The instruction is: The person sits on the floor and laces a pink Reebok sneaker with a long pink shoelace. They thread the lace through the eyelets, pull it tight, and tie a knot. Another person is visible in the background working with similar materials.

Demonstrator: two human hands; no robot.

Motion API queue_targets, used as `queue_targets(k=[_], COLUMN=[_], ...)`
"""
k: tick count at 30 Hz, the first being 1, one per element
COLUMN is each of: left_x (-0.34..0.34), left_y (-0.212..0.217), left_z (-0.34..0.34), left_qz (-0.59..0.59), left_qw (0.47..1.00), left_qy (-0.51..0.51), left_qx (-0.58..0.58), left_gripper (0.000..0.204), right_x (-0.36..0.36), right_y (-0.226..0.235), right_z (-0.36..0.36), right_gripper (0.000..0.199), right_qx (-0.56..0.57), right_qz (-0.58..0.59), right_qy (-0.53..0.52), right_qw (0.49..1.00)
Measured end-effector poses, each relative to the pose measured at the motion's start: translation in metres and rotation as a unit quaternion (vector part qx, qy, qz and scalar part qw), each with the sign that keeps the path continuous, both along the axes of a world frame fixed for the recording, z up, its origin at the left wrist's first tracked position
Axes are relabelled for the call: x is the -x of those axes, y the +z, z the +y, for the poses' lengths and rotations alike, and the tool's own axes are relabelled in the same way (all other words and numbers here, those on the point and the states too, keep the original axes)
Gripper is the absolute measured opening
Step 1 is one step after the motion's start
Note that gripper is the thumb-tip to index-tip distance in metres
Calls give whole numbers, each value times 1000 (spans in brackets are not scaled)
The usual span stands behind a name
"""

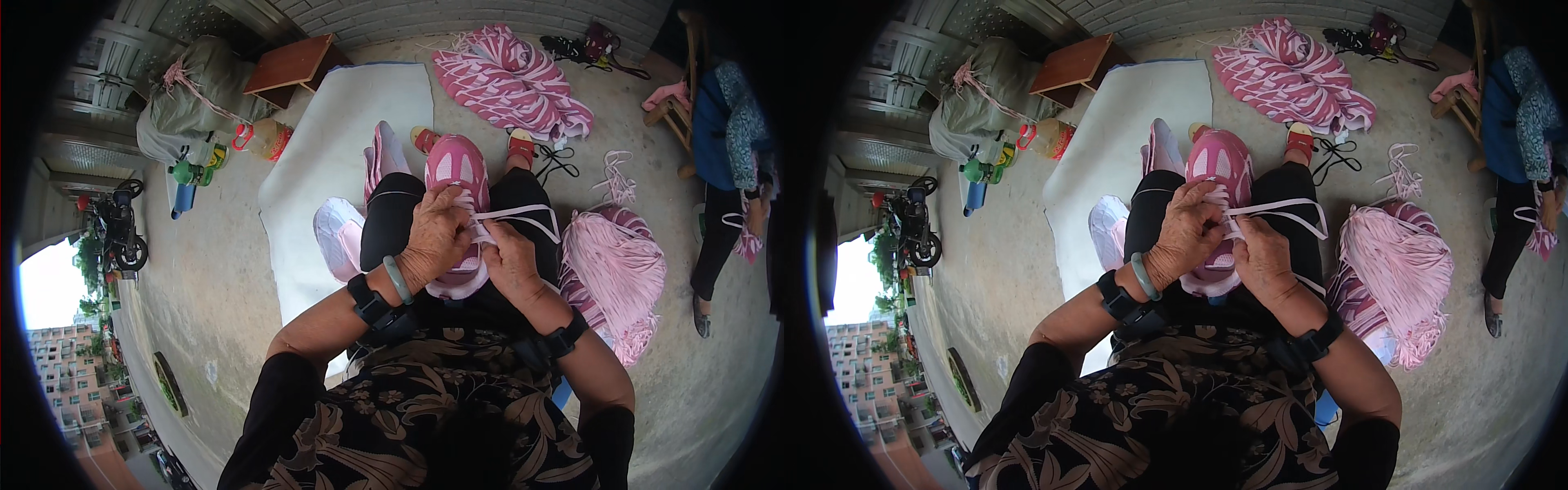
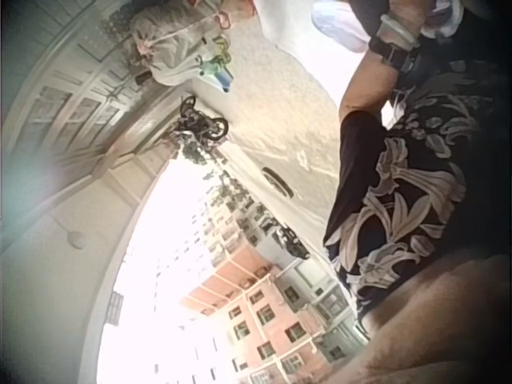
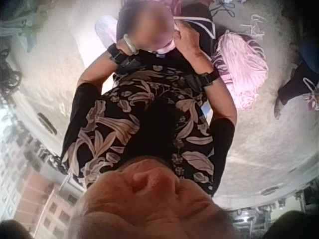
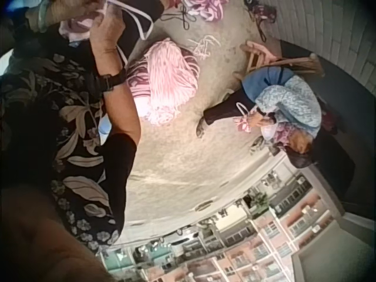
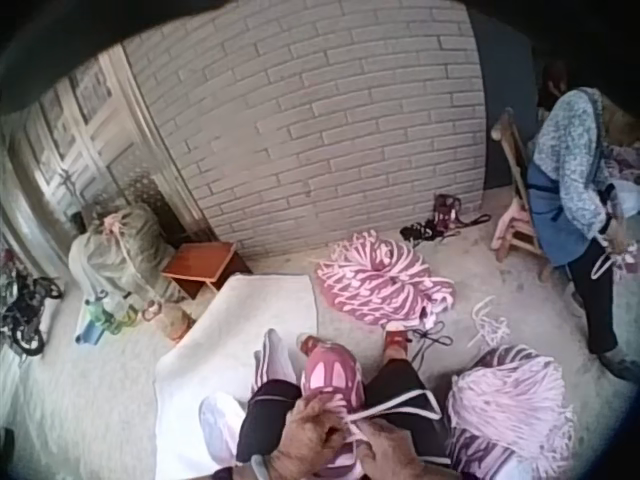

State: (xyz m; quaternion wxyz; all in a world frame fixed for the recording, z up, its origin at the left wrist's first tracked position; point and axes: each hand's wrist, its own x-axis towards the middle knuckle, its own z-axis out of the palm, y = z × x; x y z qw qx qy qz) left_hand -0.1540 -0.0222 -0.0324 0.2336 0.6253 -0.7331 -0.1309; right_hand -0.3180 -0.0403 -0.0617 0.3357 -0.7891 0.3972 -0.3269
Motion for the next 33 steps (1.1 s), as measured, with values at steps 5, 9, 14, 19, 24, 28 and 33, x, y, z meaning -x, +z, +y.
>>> queue_targets(k=[5,9,14,19,24,28,33], left_x=[7,14,19,9,-83,-220,-267], left_y=[0,-1,-3,31,40,13,11], left_z=[3,-2,-1,6,60,145,194], left_qz=[-41,-104,-157,-208,-227,-282,-277], left_qw=[998,993,987,975,973,915,833], left_qy=[-28,-30,-16,-72,16,248,367], left_qx=[42,42,44,39,-49,-148,-307], left_gripper=[18,21,26,23,16,12,12], right_x=[7,13,9,6,16,18,15], right_y=[-8,-15,-3,5,8,15,11], right_z=[-9,-14,-13,11,12,12,10], right_gripper=[34,37,40,53,58,55,50], right_qx=[-187,-304,-270,-107,-109,-129,-187], right_qz=[-91,-118,-144,-52,-49,-57,-98], right_qy=[19,39,58,-13,-11,-8,-29], right_qw=[978,945,950,993,993,990,977])
